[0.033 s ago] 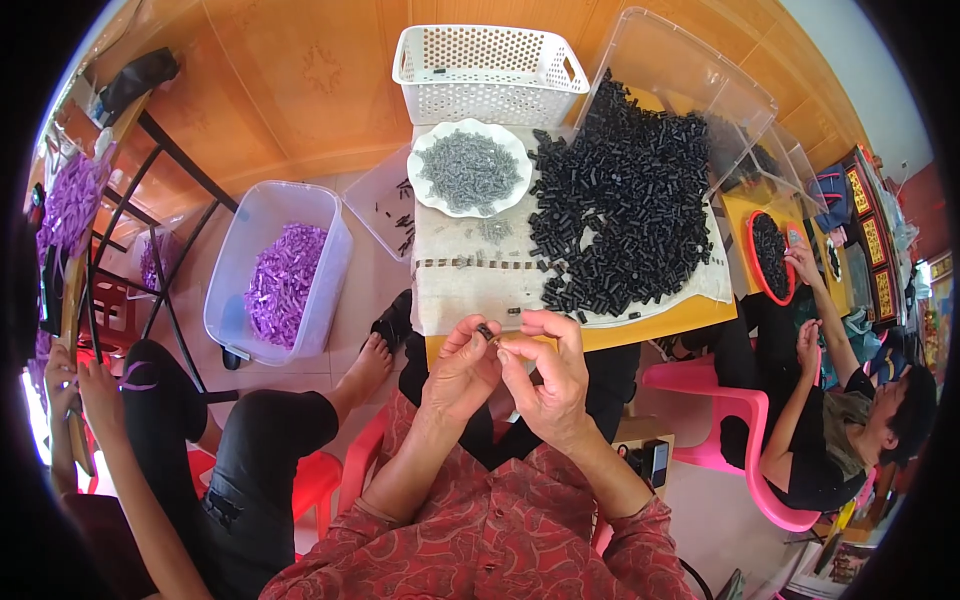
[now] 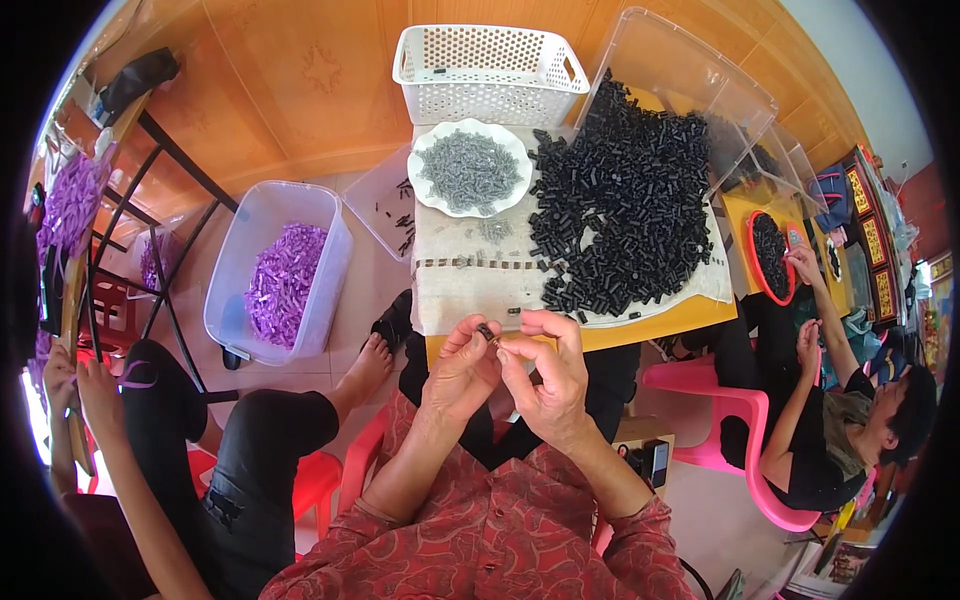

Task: Assembling small black components with silver metal inserts by hand.

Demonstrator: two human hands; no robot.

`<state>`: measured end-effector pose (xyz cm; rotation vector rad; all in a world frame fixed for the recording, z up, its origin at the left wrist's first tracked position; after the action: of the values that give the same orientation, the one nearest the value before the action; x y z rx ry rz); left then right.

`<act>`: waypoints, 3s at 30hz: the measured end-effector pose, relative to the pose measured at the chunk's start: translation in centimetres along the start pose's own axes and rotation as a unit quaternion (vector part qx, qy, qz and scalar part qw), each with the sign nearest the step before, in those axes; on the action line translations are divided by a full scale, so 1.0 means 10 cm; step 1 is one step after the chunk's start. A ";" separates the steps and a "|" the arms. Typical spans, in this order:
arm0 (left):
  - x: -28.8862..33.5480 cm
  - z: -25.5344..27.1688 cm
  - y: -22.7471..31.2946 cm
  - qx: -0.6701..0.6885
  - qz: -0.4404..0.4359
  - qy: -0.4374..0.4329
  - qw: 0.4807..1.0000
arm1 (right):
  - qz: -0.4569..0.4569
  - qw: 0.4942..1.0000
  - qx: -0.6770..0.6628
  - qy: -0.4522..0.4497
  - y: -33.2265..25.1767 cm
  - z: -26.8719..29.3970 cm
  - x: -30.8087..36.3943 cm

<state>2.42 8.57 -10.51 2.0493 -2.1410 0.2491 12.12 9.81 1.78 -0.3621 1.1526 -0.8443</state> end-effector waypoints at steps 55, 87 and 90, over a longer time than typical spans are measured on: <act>0.01 0.00 0.06 0.082 -0.007 0.057 0.995 | -0.175 0.982 -0.057 -0.049 0.54 -0.05 0.03; 0.04 0.03 0.01 -0.008 -0.024 0.068 0.997 | -0.249 0.949 -0.189 -0.033 0.30 -0.16 0.20; 0.04 0.06 -0.01 0.011 -0.006 0.095 0.995 | -0.236 0.954 -0.182 -0.030 0.30 -0.16 0.20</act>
<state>2.52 8.00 -11.03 1.9632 -2.0204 0.4478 12.18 10.49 -2.10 -0.9916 1.1833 -1.0228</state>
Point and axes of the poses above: each hand's wrist, its own x-axis away from the middle knuckle, its own z-axis out of the back of the hand, y = z × x, the point moved 6 cm from there along -x, towards the middle knuckle, and after that the axes turned 14 degrees about y, right-handed, at the moved point
